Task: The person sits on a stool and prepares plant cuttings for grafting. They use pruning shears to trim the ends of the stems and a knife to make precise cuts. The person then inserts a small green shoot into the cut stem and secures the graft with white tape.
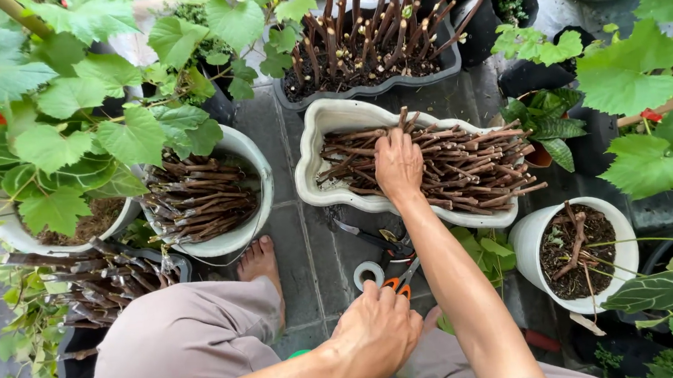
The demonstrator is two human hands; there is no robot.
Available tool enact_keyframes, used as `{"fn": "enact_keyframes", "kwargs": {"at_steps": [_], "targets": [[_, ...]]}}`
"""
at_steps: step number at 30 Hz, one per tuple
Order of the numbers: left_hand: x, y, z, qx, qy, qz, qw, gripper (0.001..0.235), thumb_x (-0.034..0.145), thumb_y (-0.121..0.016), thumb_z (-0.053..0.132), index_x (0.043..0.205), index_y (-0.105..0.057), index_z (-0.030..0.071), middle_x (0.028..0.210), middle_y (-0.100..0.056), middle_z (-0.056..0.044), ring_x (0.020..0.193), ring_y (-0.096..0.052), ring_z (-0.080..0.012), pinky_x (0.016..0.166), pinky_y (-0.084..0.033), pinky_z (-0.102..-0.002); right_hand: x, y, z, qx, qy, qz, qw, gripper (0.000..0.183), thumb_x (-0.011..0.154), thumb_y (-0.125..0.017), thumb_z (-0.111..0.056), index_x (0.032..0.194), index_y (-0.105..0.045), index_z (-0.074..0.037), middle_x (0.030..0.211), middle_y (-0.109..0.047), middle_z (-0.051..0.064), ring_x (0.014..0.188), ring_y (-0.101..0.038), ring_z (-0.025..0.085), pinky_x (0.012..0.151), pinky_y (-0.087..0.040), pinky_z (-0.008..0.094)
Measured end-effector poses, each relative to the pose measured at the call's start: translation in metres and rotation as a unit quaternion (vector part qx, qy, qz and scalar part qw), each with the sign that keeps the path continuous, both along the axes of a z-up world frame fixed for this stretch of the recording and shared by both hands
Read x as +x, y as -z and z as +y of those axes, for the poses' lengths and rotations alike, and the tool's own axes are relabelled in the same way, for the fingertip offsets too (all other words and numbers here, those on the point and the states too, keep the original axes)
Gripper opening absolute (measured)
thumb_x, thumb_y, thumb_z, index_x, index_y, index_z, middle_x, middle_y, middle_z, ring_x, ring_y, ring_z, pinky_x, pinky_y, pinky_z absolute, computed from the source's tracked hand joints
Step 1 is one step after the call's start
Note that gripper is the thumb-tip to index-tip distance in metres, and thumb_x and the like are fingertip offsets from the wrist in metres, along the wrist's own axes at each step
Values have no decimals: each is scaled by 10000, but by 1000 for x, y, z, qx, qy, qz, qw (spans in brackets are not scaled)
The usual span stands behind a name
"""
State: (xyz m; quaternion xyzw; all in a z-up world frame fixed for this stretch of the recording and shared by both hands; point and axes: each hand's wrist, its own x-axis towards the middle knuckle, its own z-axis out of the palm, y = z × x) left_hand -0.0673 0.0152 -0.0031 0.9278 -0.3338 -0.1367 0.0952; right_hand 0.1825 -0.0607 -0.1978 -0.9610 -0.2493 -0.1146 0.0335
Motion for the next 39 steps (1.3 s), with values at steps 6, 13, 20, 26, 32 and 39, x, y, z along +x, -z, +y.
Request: {"fn": "enact_keyframes", "kwargs": {"at_steps": [6, 13, 20, 26, 32, 39], "targets": [[32, -23, 22, -7, 21, 49, 999, 163, 900, -597, 163, 1051, -657, 151, 997, -668, -108, 964, -585, -317, 737, -447, -458, -19, -42, -17, 238, 81, 171, 953, 157, 1001, -598, -261, 1065, -691, -152, 983, -747, 49, 877, -691, 232, 741, -557, 414], [98, -42, 56, -113, -168, -199, 959, 747, 663, -898, 331, 1304, -585, 109, 1256, -574, -230, 1231, -500, -414, 1012, -374, -530, -58, -152, -57, 463, 69, 311, 827, 98, 966, -722, -226, 1013, -777, -160, 769, -756, 56, 681, -682, 92, 627, -569, 240], [101, -41, 51, -326, -292, 100, 893, 179, 1031, -485, 314, 1084, -583, 173, 773, -635, -87, 755, -667, -372, 678, -523, -519, -100, -157, -76, 683, 134, 342, 631, 495, 1084, -434, -399, 968, -736, -25, 765, -734, 139, 628, -720, 202, 567, -616, 295], [107, -49, 59, -489, -380, 271, 737, 298, 1008, -498, 382, 874, -678, 185, 539, -541, 3, 527, -518, -153, 539, -448, -305, -179, 9, -104, 537, 346, 267, 722, 311, 988, -563, -252, 808, -725, -57, 567, -622, 70, 405, -563, 152, 395, -470, 266], [111, -39, 55, -574, -432, 345, 605, 353, 1004, -517, 398, 812, -648, 133, 542, -508, -16, 437, -458, -95, 363, -359, -216, -230, 81, -103, 245, 373, 370, 815, 352, 873, -657, -488, 1045, -765, -201, 966, -777, 54, 999, -726, 327, 851, -575, 476], [115, -42, 57, -618, -451, 444, 467, 394, 1031, -431, 384, 954, -639, 58, 703, -555, -47, 551, -504, -110, 410, -441, -235, -220, 80, -82, 193, 434, 441, 762, 576, 868, -610, -617, 1216, -685, -164, 1136, -771, 87, 1148, -688, 374, 965, -544, 536]]}}
